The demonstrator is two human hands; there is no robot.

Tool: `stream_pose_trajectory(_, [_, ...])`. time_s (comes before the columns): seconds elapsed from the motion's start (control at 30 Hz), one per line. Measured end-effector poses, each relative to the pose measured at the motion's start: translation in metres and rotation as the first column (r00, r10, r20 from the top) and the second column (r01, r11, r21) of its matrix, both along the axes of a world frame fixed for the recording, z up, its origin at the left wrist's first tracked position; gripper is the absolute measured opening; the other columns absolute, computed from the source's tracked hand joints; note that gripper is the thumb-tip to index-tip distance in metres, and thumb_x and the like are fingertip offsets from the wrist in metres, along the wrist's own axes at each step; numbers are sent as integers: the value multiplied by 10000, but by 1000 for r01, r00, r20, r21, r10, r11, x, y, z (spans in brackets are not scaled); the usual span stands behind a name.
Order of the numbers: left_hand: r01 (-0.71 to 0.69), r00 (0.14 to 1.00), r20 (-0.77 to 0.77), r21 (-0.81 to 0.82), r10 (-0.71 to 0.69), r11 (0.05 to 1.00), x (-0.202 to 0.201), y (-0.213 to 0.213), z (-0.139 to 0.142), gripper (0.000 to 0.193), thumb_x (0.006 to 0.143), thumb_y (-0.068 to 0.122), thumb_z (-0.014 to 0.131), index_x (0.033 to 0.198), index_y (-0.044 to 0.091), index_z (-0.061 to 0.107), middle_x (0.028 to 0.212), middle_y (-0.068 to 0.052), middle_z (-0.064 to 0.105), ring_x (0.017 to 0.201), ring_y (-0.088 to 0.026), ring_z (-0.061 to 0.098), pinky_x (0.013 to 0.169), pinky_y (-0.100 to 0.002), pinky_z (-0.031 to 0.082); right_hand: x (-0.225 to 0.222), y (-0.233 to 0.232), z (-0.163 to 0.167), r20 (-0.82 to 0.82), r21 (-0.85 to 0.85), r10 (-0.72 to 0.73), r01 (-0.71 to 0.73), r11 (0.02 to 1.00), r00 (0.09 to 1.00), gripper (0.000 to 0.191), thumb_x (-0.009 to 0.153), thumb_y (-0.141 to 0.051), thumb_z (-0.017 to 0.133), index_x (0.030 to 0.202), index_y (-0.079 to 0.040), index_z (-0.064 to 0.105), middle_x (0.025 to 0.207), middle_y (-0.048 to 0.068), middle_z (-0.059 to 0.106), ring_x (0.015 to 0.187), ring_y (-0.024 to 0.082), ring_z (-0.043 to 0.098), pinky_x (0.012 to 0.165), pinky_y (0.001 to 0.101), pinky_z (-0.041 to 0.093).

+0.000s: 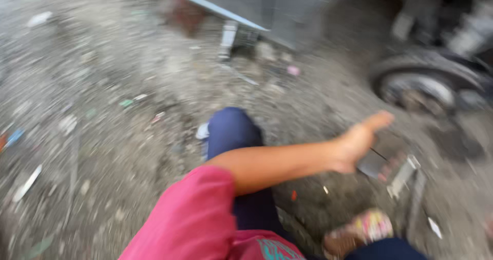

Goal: The person crouches at a car with the front wheel removed and works on the exposed brake caliper and disc. They handle the caliper, remove the brake pads, pick up sandpaper from the ground, and sand the surfaces of the brake pads by hand while seated on the ground.

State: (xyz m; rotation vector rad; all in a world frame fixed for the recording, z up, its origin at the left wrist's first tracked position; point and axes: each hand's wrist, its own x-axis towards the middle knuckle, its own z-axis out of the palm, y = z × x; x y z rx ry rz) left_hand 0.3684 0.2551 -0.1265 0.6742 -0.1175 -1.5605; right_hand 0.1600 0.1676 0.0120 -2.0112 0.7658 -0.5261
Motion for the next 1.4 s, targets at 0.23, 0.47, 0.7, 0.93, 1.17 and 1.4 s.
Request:
stream_pose_trajectory(0.23, [107,989,-104,28,-103,994,0,23,46,773,1039,690,345,1130,0,682,888,-90,700,774,-243,677,738,-417,575,4,-8,-34,135,-65,4,5,998,991,447,1025,-68,641,1419,-15,438,1108,79,683,982,119,637,890,276,526])
stream_pose_trajectory(0.47, [8,999,-49,42,-6,999,-19,8,33,555,1097,521,372,1087,52,668,923,-90,721,778,-225,681,721,-399,560,34,6,-39,-17,-74,9,-11,997,1000,362,997,-112,697,1247,-13,455,1002,120,692,887,159,691,763,323,563])
stream_pose_trajectory(0.7, [69,987,-143,4,-67,998,-30,6,20,517,1131,492,385,1113,55,661,935,-74,719,787,-209,663,741,-360,545,30,-12,-56,-53,-142,38,-45,989,998,501,941,-165,788,1181,6,383,991,125,726,878,183,749,763,307,582])
stream_pose_trajectory(0.93, [15,989,-147,144,6,989,-31,3,17,475,1101,451,407,1097,59,676,958,-65,719,859,-184,672,804,-348,547,47,-15,-41,-12,-427,70,-68,902,998,512,887,-144,776,1174,11,380,928,193,663,835,283,705,733,382,558])
stream_pose_trajectory(1.17, [78,988,-146,165,-53,983,-30,4,19,523,1091,517,414,1058,74,690,879,-63,711,762,-194,660,719,-356,541,42,-19,-43,3,-414,110,-99,905,994,457,923,-165,759,1153,-12,395,920,166,703,788,300,724,678,391,562])
stream_pose_trajectory(1.4, [136,984,-141,230,-106,964,-37,7,19,512,1069,509,410,1056,79,686,887,-61,723,765,-191,671,691,-364,552,33,-13,-52,-65,-371,44,-65,926,997,406,888,-154,771,1141,-15,484,950,144,694,825,311,746,756,409,584])
